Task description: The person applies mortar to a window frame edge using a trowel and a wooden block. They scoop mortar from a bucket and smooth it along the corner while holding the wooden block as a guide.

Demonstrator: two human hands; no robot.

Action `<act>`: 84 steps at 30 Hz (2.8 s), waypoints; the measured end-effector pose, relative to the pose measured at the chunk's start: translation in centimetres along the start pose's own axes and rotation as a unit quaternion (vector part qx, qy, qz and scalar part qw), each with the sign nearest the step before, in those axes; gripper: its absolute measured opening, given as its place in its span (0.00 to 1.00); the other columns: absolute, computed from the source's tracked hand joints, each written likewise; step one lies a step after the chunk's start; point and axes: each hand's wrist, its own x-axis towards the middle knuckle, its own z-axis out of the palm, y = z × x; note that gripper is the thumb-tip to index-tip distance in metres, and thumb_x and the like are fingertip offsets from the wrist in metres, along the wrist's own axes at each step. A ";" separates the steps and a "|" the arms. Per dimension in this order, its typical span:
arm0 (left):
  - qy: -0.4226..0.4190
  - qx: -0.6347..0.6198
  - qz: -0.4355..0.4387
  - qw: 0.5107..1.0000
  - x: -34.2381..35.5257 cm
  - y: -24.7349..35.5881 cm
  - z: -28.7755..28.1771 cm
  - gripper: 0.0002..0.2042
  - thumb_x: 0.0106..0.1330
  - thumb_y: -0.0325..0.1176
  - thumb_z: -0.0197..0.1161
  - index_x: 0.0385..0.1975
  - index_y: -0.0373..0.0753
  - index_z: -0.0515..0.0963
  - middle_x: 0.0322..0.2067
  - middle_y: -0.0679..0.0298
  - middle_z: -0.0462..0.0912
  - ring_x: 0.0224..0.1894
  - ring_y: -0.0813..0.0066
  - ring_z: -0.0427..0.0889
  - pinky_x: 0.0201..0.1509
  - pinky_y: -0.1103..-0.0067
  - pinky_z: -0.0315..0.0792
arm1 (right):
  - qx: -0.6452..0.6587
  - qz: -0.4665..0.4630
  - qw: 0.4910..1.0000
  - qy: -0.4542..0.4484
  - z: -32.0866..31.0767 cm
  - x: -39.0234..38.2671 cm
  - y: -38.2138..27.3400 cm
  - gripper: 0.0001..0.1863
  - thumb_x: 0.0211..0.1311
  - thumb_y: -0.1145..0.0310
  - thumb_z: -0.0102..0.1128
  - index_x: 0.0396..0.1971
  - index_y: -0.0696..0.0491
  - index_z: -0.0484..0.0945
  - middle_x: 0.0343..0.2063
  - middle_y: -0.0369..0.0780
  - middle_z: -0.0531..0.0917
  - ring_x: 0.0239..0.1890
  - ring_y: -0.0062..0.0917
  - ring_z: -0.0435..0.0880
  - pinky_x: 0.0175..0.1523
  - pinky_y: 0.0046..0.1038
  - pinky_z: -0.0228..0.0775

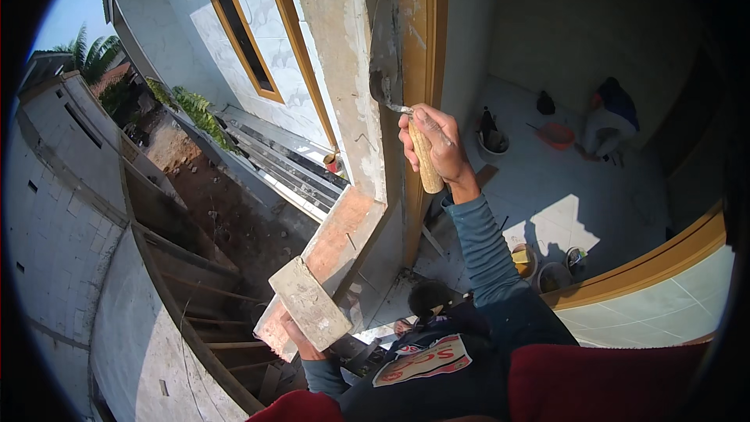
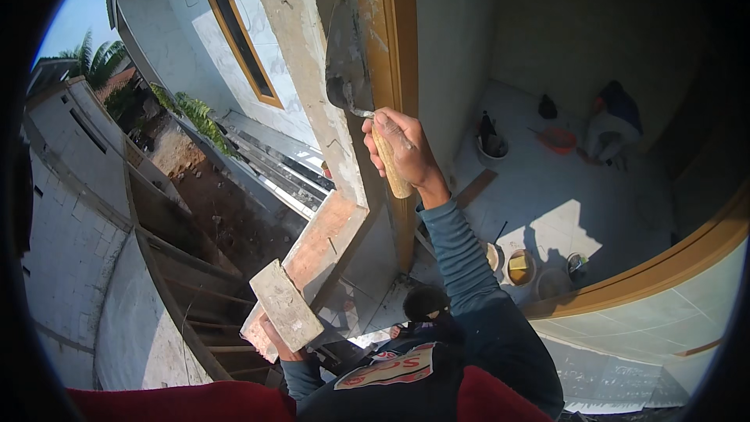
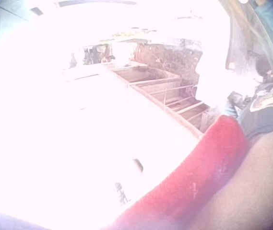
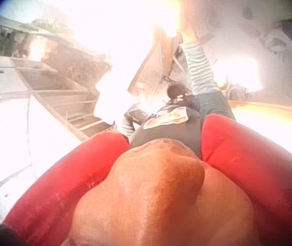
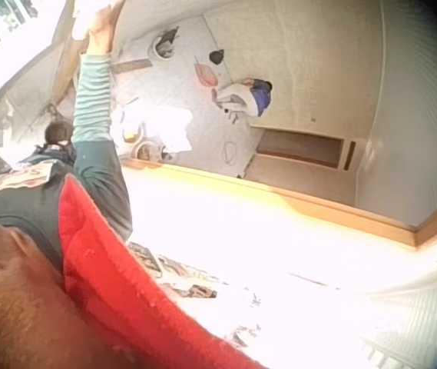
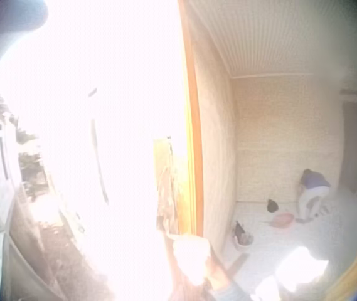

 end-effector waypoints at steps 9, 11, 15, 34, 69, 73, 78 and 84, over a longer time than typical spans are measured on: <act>0.006 0.004 -0.033 0.999 0.7 0.5 -1.0 0.26 0.67 0.38 0.47 0.61 0.27 0.73 0.50 0.47 0.85 0.44 0.53 0.89 0.49 0.62 0.86 | 0.061 0.010 0.996 -0.071 2.9 -5.2 -1.5 0.24 0.79 0.50 0.49 0.39 0.60 0.75 0.23 0.37 0.76 0.17 0.15 0.73 0.21 0.21 0.68; -0.006 0.011 -0.033 0.999 0.6 0.5 -0.4 0.27 0.67 0.39 0.47 0.62 0.28 0.73 0.52 0.47 0.84 0.46 0.52 0.89 0.49 0.62 0.86 | 0.061 0.002 0.998 -0.031 2.9 -4.8 -1.7 0.23 0.78 0.51 0.50 0.39 0.61 0.73 0.22 0.41 0.76 0.15 0.19 0.73 0.19 0.21 0.68; -0.016 -0.003 -0.026 1.000 0.2 0.3 0.7 0.28 0.68 0.39 0.47 0.63 0.28 0.72 0.54 0.47 0.83 0.47 0.52 0.88 0.50 0.63 0.85 | 0.027 -0.014 1.000 -0.008 1.8 -1.4 -1.8 0.22 0.79 0.52 0.48 0.39 0.60 0.73 0.22 0.40 0.76 0.15 0.18 0.73 0.19 0.21 0.68; -0.044 -0.006 -0.009 0.999 -0.1 0.6 -0.6 0.28 0.72 0.40 0.46 0.68 0.30 0.67 0.58 0.46 0.80 0.54 0.54 0.85 0.57 0.65 0.82 | 0.052 0.053 0.997 0.027 0.3 -5.1 8.1 0.23 0.81 0.50 0.46 0.37 0.56 0.73 0.22 0.36 0.75 0.15 0.16 0.72 0.20 0.21 0.67; -0.140 0.660 0.708 0.207 5.3 -1.5 41.8 0.26 0.67 0.31 0.69 0.63 0.36 0.68 0.50 0.48 0.82 0.52 0.54 0.84 0.52 0.66 0.79 | 0.088 0.057 0.987 -0.120 -13.5 -12.4 4.6 0.22 0.78 0.50 0.48 0.37 0.58 0.72 0.21 0.38 0.76 0.19 0.18 0.74 0.24 0.22 0.69; -0.135 0.675 0.722 0.074 6.8 -3.0 46.5 0.26 0.65 0.30 0.68 0.62 0.40 0.70 0.49 0.53 0.83 0.49 0.52 0.83 0.52 0.64 0.76 | 0.084 0.120 0.983 -0.111 -17.7 -14.0 3.7 0.20 0.80 0.55 0.48 0.36 0.59 0.73 0.22 0.37 0.76 0.20 0.17 0.73 0.26 0.22 0.70; -0.083 0.722 0.687 -0.011 7.4 -3.9 47.9 0.26 0.62 0.28 0.67 0.61 0.42 0.70 0.52 0.60 0.81 0.54 0.59 0.80 0.58 0.66 0.72 | 0.089 0.136 0.978 -0.133 -21.3 -14.4 4.0 0.22 0.80 0.54 0.49 0.34 0.60 0.74 0.21 0.39 0.77 0.19 0.18 0.74 0.24 0.23 0.70; -0.043 0.737 0.672 -0.052 7.8 -4.3 48.4 0.26 0.59 0.22 0.62 0.60 0.44 0.72 0.52 0.61 0.81 0.56 0.61 0.79 0.58 0.66 0.71 | 0.117 0.156 0.968 -0.155 -23.2 -13.8 5.1 0.24 0.79 0.52 0.50 0.33 0.60 0.73 0.21 0.40 0.77 0.19 0.19 0.75 0.23 0.24 0.70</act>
